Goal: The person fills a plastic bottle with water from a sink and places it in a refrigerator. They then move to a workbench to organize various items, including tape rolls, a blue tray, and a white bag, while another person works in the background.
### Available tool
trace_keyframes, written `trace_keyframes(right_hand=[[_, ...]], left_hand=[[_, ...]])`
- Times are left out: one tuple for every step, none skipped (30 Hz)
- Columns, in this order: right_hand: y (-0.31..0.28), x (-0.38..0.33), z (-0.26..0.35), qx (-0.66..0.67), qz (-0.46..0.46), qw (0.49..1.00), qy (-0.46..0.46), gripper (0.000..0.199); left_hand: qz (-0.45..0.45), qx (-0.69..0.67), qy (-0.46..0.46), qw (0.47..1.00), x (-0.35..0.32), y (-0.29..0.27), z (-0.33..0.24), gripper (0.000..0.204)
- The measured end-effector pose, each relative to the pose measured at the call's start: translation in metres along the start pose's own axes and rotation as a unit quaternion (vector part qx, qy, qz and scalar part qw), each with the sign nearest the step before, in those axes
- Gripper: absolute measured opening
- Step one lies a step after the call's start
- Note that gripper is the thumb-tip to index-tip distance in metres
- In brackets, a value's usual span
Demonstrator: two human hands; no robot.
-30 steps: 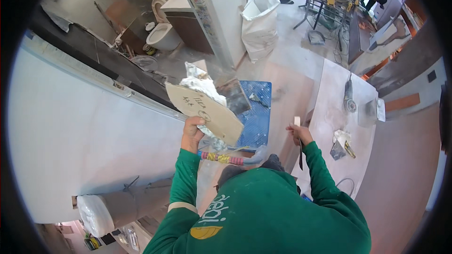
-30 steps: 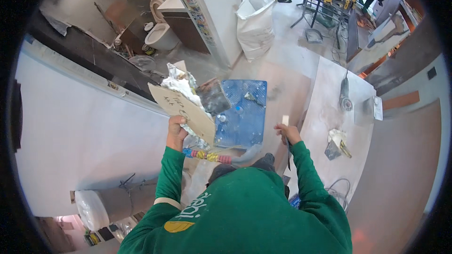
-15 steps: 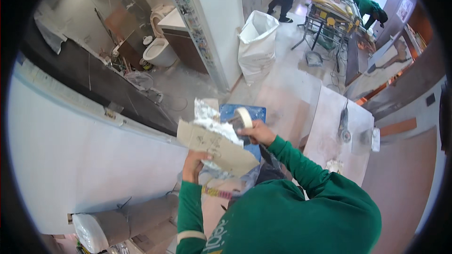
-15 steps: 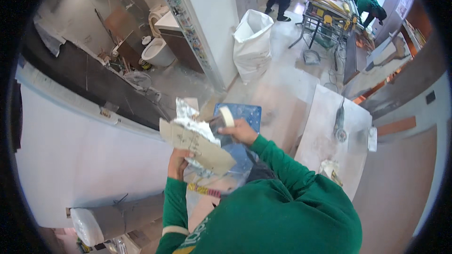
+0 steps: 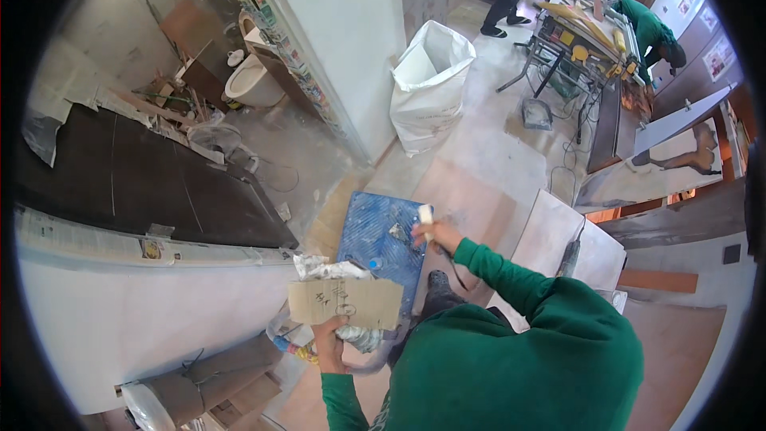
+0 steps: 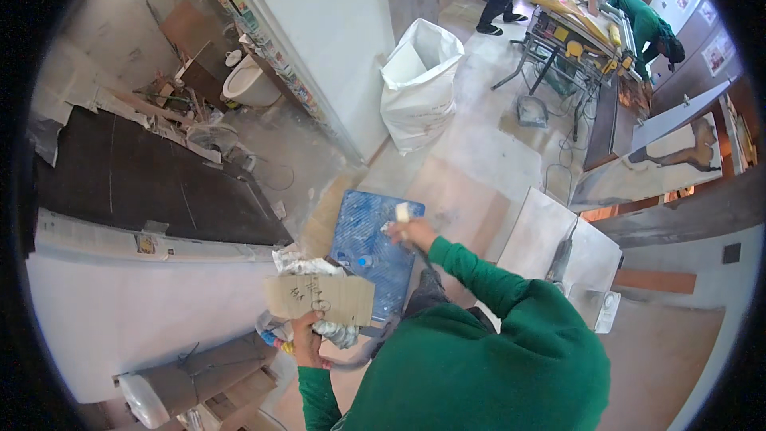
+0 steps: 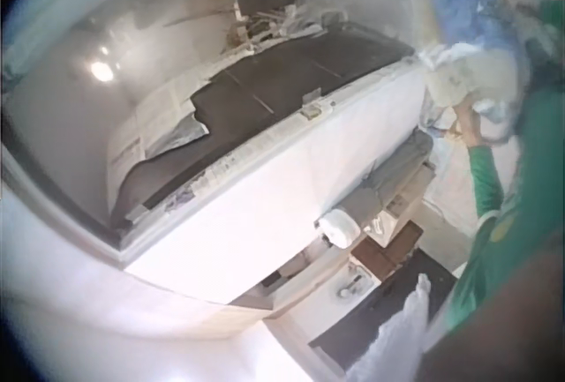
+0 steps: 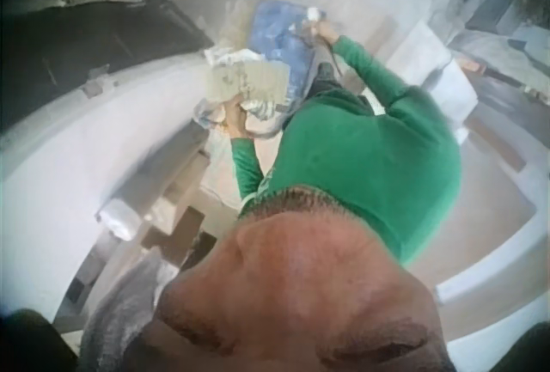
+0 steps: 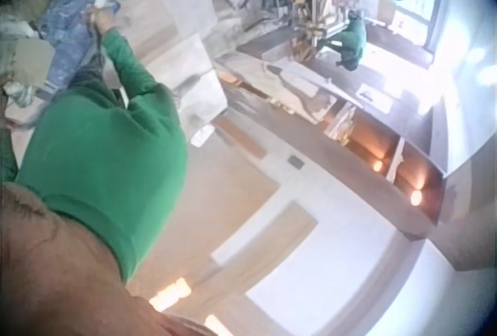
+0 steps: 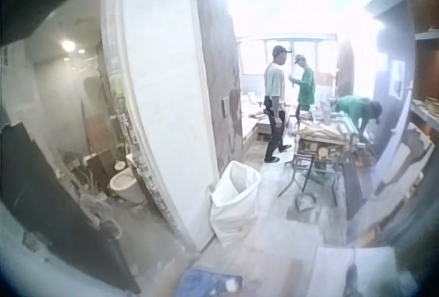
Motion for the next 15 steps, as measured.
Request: trace_keyframes(right_hand=[[-0.031,0.027,-0.014,0.025,-0.021,0.999,-0.037,0.025],[-0.059,0.051,-0.03,0.05,-0.041,0.995,-0.073,0.023],[-0.074,0.057,-0.023,0.042,-0.068,0.994,-0.069,0.023],[-0.09,0.056,-0.013,0.035,-0.1,0.992,-0.064,0.024],[-0.1,0.045,-0.005,0.035,-0.111,0.992,-0.042,0.023],[-0.109,0.036,0.011,0.031,-0.119,0.992,-0.025,0.023],[-0.126,0.035,0.026,0.025,-0.131,0.991,-0.01,0.023],[-0.147,0.042,0.033,0.053,-0.135,0.989,0.018,0.023],[-0.164,0.05,0.032,0.085,-0.136,0.986,0.051,0.023],[-0.179,0.06,0.034,0.117,-0.137,0.98,0.085,0.023],[-0.192,0.073,0.048,0.124,-0.146,0.98,0.062,0.023],[-0.208,0.096,0.059,0.138,-0.154,0.977,0.049,0.025],[-0.226,0.122,0.072,0.151,-0.163,0.974,0.036,0.027],[-0.242,0.15,0.085,0.163,-0.17,0.972,0.025,0.029],[-0.255,0.178,0.097,0.164,-0.185,0.969,0.021,0.032]], left_hand=[[-0.008,0.012,0.011,1.0,0.005,0.014,-0.003,0.062],[-0.017,0.029,0.031,0.999,0.015,0.021,-0.001,0.063],[-0.036,0.047,0.052,0.997,0.027,0.019,0.006,0.063],[-0.051,0.066,0.07,0.994,0.037,0.021,0.009,0.064],[-0.051,0.073,0.08,0.993,0.041,0.033,0.005,0.064],[-0.051,0.076,0.094,0.991,0.046,0.053,-0.002,0.064],[-0.048,0.075,0.106,0.99,0.054,0.077,-0.01,0.064],[-0.04,0.086,0.109,0.989,0.063,0.101,-0.015,0.06],[-0.035,0.104,0.109,0.988,0.07,0.12,-0.021,0.057],[-0.031,0.12,0.109,0.986,0.078,0.14,-0.027,0.053],[-0.028,0.14,0.117,0.983,0.087,0.162,-0.035,0.05],[-0.028,0.16,0.125,0.979,0.098,0.185,-0.041,0.048],[-0.026,0.179,0.133,0.974,0.113,0.205,-0.043,0.045],[-0.035,0.198,0.134,0.97,0.133,0.22,-0.039,0.044],[-0.044,0.217,0.135,0.966,0.156,0.233,-0.036,0.042]])
Point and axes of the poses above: each hand's wrist, its own x-axis towards the middle knuckle, its own y-axis out of the palm, z = x × y, the point moved 5 cm from there along x, towards the middle knuckle, and after that the axes turned 3 degrees about -z, right-handed, at the moved point
